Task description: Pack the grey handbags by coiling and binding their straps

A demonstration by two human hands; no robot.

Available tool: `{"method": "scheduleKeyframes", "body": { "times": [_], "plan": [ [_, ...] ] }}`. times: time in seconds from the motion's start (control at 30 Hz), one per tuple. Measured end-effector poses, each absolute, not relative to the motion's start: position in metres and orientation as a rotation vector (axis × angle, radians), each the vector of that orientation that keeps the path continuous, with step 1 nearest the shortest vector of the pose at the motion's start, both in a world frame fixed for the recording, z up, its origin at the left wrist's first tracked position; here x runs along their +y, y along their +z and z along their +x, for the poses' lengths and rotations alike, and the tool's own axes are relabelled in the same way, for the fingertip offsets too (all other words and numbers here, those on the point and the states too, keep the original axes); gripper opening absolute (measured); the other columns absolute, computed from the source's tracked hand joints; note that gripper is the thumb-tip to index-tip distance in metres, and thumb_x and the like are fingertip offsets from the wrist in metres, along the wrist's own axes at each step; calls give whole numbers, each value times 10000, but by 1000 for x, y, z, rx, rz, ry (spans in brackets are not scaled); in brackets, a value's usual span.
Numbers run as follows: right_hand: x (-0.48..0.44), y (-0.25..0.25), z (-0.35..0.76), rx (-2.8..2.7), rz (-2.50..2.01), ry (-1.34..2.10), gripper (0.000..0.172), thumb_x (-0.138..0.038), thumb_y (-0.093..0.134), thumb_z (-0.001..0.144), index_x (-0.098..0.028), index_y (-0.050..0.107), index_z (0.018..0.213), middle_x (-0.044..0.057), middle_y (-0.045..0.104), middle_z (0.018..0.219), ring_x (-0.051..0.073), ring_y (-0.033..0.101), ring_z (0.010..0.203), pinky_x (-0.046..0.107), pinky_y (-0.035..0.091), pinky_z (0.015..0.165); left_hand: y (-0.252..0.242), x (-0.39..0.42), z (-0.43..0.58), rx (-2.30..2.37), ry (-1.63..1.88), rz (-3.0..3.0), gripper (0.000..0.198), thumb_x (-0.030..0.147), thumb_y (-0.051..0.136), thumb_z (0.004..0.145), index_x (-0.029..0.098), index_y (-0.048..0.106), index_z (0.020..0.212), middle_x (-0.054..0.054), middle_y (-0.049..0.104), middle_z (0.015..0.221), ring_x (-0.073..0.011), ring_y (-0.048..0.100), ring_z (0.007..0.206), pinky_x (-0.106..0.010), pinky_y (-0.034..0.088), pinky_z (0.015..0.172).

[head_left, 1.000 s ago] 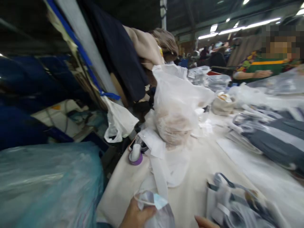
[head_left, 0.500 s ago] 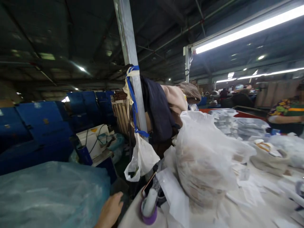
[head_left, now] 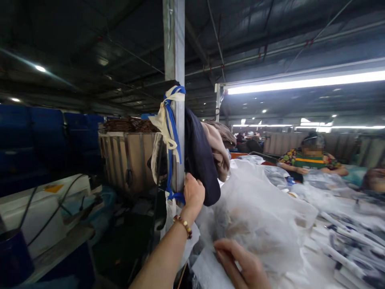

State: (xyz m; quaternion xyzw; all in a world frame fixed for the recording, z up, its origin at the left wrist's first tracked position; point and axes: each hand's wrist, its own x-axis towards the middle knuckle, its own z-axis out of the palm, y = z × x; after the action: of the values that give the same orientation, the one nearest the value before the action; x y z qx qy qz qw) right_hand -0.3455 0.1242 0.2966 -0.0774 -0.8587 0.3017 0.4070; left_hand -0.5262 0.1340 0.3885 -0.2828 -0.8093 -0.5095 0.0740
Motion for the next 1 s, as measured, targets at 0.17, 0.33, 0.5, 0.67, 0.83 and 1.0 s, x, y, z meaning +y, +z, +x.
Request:
{"method": "scheduleKeyframes", "body": {
  "times": [0.17,0.33,0.5,0.67,0.83,1.0],
  "plan": [
    [136,353,-410,-2155,-323,791,260,-265,371,891,-171,612,919,38,667,733,145,632,645,213,481,568,382,127,-541,-2403,-1659,-875,208,166,357,883,134,563,894,-138,670,780,-243,658,770,-307,456,674],
    [159,373,-454,-2168,-558,688,438,-208,350,853,-54,486,1240,209,616,1127,265,597,1025,406,468,849,371,112,-539,-2254,-1738,-982,218,183,346,869,167,561,906,-96,658,747,-231,639,709,-312,445,658],
    [177,397,-464,-2053,-498,887,555,-484,464,831,-130,476,1258,137,537,1271,240,482,1186,362,385,972,359,117,-532,-1978,-1838,-1230,201,197,438,807,220,614,900,-93,682,902,-244,633,833,-327,452,752],
    [209,414,-470,-2000,-594,726,191,-327,473,776,-193,539,656,21,593,658,174,548,656,272,425,618,355,142,-518,-1802,-1905,-1395,196,198,469,800,223,663,808,-87,664,747,-234,619,717,-318,470,690],
    [240,425,-459,-1984,-605,676,213,-323,394,789,-215,464,618,-1,512,593,157,470,594,252,368,536,371,164,-533,-1855,-1753,-1152,403,92,304,843,95,571,1146,-176,589,1166,-258,516,1136,-384,403,973],
    [239,437,-445,-2028,-601,589,232,-347,407,768,-224,436,574,-2,502,574,153,443,564,249,342,515,411,184,-567,-2076,-1511,-1144,449,-39,343,781,119,591,1119,-149,591,1174,-230,492,1172,-363,337,1035]
  ]
}}
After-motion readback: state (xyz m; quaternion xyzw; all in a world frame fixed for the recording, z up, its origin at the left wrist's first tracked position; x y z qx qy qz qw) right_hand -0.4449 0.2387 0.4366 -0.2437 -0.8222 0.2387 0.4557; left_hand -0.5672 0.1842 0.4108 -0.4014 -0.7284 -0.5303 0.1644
